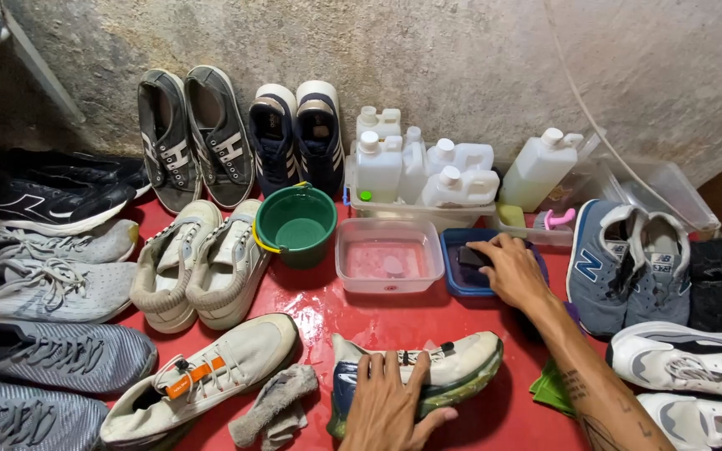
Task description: The person scrubs a white sneaker with a black brush, then wipes it with a cloth. They repeat the process on the sole of the same shoe. The workspace contains multiple shoes, cleaning solutions, and containers.
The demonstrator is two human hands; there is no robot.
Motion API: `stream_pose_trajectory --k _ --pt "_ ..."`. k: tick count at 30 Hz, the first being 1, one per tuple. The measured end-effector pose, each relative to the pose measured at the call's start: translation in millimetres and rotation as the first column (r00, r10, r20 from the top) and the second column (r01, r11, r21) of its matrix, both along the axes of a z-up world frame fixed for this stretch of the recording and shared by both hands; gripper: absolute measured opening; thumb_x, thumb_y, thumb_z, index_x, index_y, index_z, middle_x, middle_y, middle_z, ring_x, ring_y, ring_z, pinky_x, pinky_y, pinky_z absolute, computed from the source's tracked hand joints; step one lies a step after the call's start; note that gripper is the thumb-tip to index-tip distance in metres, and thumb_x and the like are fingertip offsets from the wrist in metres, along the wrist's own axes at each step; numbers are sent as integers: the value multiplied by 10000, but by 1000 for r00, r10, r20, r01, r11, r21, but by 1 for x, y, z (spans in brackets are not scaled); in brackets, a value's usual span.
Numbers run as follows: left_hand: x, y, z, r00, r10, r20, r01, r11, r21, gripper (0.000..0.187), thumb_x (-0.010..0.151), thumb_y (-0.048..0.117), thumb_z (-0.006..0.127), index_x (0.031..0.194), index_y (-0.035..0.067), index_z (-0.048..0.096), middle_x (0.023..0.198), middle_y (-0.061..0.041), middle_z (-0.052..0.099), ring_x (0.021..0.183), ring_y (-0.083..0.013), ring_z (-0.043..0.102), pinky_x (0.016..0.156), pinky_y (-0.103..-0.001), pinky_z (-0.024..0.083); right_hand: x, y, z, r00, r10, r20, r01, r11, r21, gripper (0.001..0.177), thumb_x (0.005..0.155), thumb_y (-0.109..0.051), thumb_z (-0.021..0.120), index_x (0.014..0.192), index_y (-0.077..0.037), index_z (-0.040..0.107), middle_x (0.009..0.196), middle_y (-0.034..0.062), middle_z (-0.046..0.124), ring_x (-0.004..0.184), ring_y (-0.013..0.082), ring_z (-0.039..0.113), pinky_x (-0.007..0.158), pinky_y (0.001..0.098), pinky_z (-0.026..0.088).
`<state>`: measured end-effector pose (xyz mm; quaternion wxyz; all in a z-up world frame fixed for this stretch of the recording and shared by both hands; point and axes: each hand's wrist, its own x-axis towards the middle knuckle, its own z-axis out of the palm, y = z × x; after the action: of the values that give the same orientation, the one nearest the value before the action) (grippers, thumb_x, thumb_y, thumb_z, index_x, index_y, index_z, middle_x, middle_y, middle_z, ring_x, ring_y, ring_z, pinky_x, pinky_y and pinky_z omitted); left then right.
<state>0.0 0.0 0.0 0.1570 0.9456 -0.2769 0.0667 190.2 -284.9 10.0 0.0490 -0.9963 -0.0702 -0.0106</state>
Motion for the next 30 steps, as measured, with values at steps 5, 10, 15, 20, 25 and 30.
stream_pose_trajectory --k 5,10,15,20,25,30 --pt "0 -3 -10 996 39 81 -34 998 -57 722 1002 637 540 1457 77 502 1050 -254 562 918 -425 505 886 -558 362 14 5 -15 997 -6 -70 -2 993 -116 570 898 -201 707 1436 -324 568 1260 111 566 1185 376 542 963 553 481" --pt "2 -2 -7 998 30 49 -26 996 -81 743 977 673 569 1444 99 506 1026 -258 558 893 -432 498 861 -553 362 11 2 -2 992 -60 -112 63 998 19 533 913 -245 681 1430 -309 569 1300 148 566 1228 427 544 1032 566 447" --pt "0 0 -1 1000 22 -22 -26 984 -175 741 952 657 624 1449 118 516 1002 -242 539 891 -427 481 836 -545 367 1 -7 12 998 -54 -24 57 989 139 525 875 -247 724 1381 -321 604 1206 103 621 1153 388 610 978 538 473" --pt "1 0 2 990 12 -141 -43 976 -215 720 934 649 673 1438 163 504 1029 -230 503 934 -418 465 878 -540 350 6 1 -4 996 -15 -90 8 997 -81 557 913 -221 699 1443 -327 563 1306 120 571 1235 371 534 984 582 455" --pt "3 0 7 961 5 -277 -67 974 -215 740 909 626 729 1471 216 476 1094 -232 505 1020 -405 461 939 -537 324 -7 8 22 994 -88 -65 95 988 123 505 907 -241 706 1393 -321 595 1231 99 602 1175 373 588 1031 560 435" --pt "10 2 24 895 13 -446 -75 990 -123 807 860 689 737 1500 260 493 1213 -279 553 1102 -422 515 968 -548 340 -45 -6 56 991 -31 127 -23 917 398 532 837 -66 639 1339 -239 661 1239 111 618 1222 346 575 1100 458 387"
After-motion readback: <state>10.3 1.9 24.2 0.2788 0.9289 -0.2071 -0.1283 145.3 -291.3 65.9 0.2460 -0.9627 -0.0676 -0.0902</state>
